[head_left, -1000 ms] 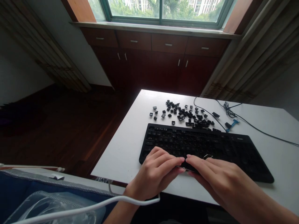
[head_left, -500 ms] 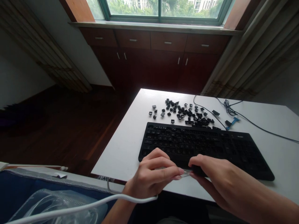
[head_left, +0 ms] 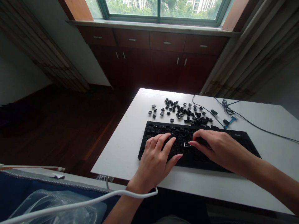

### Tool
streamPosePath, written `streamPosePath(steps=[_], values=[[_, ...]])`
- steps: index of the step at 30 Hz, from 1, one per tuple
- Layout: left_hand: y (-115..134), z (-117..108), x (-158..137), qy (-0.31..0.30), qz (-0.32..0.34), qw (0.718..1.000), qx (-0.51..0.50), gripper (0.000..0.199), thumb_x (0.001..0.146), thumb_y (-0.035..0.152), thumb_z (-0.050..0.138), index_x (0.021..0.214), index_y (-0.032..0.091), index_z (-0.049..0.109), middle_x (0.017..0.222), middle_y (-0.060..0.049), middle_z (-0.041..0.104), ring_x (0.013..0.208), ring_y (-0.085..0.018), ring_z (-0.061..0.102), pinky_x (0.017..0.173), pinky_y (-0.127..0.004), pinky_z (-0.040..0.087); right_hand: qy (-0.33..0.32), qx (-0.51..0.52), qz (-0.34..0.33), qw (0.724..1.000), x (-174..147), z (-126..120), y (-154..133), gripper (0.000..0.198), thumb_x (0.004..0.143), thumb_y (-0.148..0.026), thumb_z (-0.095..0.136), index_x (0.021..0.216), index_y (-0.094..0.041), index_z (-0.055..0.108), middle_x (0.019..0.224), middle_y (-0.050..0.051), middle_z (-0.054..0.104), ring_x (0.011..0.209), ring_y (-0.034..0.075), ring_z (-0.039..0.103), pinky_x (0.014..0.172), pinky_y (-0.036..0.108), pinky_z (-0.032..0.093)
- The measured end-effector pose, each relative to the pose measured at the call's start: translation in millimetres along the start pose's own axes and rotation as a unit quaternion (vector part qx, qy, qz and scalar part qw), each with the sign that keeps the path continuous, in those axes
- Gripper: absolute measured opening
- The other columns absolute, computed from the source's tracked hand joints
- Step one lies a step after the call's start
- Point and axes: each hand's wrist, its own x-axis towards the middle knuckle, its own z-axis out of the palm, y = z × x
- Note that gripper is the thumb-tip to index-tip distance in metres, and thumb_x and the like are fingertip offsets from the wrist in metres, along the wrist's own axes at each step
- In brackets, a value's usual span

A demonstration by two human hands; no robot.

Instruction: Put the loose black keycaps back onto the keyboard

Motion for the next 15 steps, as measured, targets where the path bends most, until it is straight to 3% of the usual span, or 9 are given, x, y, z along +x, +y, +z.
streamPosePath(steps=[4,8,15], values=[[1,2,1,-0.021,0.010,0.999,0.035,0.049,0.096,0.045,0.056,0.138,0.020,0.055,0.144,-0.012,0.052,0.131,-0.031,0.048,0.109,-0.051,0.040,-0.012,0.023,0.037,0.999,7,4,4,0.033,0.100,-0.052,0.049,0.114,-0.023,0.059,0.098,0.003,0.071,0.084,0.018,0.068,0.072,0.029,0.048],[2,0,-2,-0.026,0.017,0.999,0.034,0.041,0.097,0.043,0.055,0.132,0.024,0.060,0.142,-0.011,0.053,0.129,-0.030,0.049,0.107,-0.051,0.038,-0.018,0.010,0.070,0.997,14,7,4,0.037,0.097,-0.057,0.050,0.104,-0.023,0.061,0.083,0.002,0.071,0.073,0.019,0.066,0.065,0.029,0.045],[2,0,-8,0.039,-0.047,0.998,0.014,0.027,0.094,0.034,0.061,0.119,0.025,0.068,0.120,-0.010,0.060,0.113,-0.026,0.055,0.097,-0.045,0.041,-0.104,0.036,0.051,0.993,18,5,6,0.034,0.098,-0.055,0.050,0.102,-0.025,0.064,0.080,0.000,0.071,0.068,0.015,0.064,0.060,0.026,0.042]])
